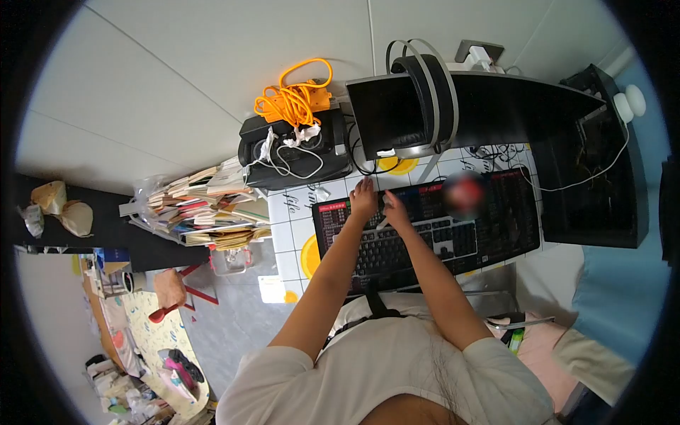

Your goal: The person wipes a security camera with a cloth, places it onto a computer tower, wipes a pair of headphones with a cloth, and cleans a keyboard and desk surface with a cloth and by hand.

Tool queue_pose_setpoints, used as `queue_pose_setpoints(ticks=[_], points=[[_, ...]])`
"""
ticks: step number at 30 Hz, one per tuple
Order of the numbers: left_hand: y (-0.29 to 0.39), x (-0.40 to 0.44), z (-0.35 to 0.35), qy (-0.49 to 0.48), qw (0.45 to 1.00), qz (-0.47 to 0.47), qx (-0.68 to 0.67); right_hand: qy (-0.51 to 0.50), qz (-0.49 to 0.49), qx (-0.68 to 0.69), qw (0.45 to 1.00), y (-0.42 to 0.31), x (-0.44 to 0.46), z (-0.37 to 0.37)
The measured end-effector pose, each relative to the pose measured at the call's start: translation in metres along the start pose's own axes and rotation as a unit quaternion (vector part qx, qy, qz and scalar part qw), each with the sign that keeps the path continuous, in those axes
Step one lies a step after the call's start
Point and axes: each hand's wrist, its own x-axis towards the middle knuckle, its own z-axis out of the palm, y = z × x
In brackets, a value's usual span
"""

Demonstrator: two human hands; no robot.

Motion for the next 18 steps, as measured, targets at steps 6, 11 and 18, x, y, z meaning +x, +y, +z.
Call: queue_pose_setpoints(ticks=[6, 11, 18], points=[[0.006, -0.047, 0.014, 0.093, 0.994, 0.053, -0.016, 0.212, -0.285, -0.311, 0.881, -0.001, -0.031, -0.008], [0.027, -0.068, 0.018, 0.037, 0.991, 0.128, -0.011, 0.198, -0.289, -0.308, 0.884, 0.010, -0.055, -0.046], [0.110, -0.065, 0.043, 0.050, 0.975, 0.210, -0.051, 0.450, -0.255, -0.346, 0.783, -0.004, -0.104, -0.117]])
